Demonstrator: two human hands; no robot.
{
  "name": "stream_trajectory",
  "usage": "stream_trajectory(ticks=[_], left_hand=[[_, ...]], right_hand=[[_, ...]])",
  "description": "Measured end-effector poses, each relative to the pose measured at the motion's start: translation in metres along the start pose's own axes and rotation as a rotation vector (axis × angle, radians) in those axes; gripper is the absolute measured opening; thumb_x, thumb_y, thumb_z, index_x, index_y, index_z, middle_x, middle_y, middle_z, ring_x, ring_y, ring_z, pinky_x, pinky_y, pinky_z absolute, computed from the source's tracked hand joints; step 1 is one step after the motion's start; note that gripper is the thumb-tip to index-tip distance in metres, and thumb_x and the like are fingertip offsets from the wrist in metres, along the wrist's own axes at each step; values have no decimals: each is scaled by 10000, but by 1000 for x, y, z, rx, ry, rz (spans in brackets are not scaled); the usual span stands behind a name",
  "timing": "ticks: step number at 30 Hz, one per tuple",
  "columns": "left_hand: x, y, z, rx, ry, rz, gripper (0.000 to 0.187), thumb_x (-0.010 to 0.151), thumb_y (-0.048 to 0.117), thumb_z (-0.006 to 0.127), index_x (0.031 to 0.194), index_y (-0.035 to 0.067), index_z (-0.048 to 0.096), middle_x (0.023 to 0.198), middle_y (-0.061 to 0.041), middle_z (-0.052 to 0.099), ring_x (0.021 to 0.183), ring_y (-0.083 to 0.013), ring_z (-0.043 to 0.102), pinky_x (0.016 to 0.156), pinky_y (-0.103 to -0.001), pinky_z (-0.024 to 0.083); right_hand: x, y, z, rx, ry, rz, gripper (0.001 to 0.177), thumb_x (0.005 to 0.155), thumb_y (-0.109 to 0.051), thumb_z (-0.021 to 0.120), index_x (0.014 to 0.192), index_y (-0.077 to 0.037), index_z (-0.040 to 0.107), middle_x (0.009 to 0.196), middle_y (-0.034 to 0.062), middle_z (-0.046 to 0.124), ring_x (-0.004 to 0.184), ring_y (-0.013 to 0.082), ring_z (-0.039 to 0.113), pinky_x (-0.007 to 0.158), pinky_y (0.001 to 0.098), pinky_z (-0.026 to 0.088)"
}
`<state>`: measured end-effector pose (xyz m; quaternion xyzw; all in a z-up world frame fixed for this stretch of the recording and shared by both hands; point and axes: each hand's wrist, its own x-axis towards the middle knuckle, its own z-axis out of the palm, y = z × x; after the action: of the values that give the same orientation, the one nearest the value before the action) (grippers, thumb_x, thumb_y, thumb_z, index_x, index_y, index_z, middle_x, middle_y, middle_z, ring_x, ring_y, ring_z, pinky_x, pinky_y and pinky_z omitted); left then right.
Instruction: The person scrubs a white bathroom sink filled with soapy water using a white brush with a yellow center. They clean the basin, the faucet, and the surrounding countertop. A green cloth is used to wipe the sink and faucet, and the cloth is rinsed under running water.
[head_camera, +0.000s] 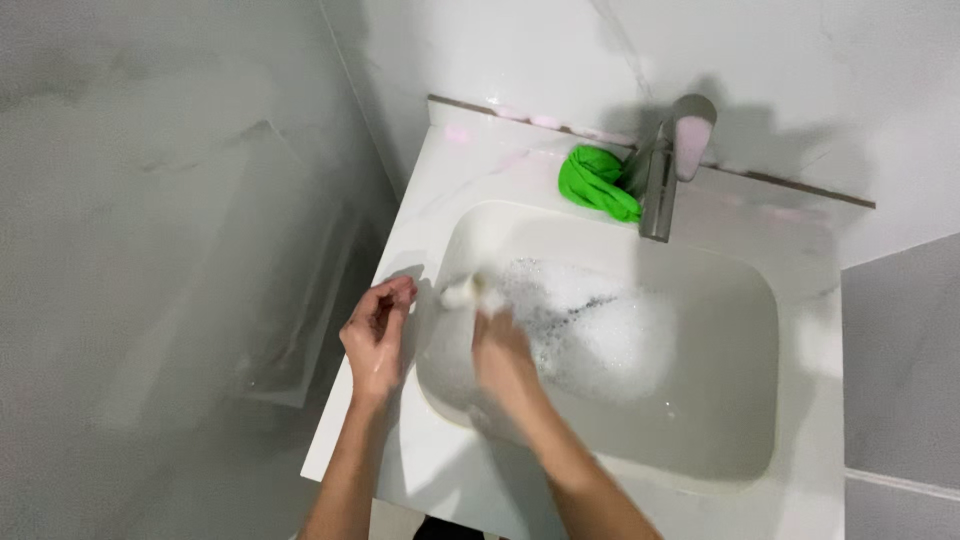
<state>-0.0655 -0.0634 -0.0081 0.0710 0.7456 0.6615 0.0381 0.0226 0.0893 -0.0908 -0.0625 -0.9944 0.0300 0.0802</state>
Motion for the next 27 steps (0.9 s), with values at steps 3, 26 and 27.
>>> stream_trajectory(ticks=[3, 26, 27], left_hand=[[-3, 6, 1, 58, 6, -81, 233, 992, 193, 630, 1128, 30, 726, 1136, -101, 756, 1061, -187, 735, 961, -343, 587], [0, -7, -2, 48, 3, -39, 265, 980, 171, 634, 1177, 12, 713, 1167, -109, 752, 1062, -189, 739, 964, -342, 595], [1, -7, -1, 80, -18, -3, 298, 952, 149, 631, 1216, 25, 694, 1190, -106, 744, 1086, -199, 737, 984, -346, 596]], right_hand=[[58, 12, 1, 829, -165, 719, 517, 1147, -333, 330, 1122, 134, 552, 622, 83, 534, 447, 108, 441, 350, 227, 409], [27, -6, -12, 1069, -483, 983, 461, 1098, -427, 323, 1052, -32, 558, 705, 47, 521, 472, 108, 406, 356, 279, 347], [45, 2, -14, 1023, -335, 912, 494, 1103, -430, 312, 1044, 2, 544, 714, 105, 591, 484, 159, 514, 386, 315, 415]])
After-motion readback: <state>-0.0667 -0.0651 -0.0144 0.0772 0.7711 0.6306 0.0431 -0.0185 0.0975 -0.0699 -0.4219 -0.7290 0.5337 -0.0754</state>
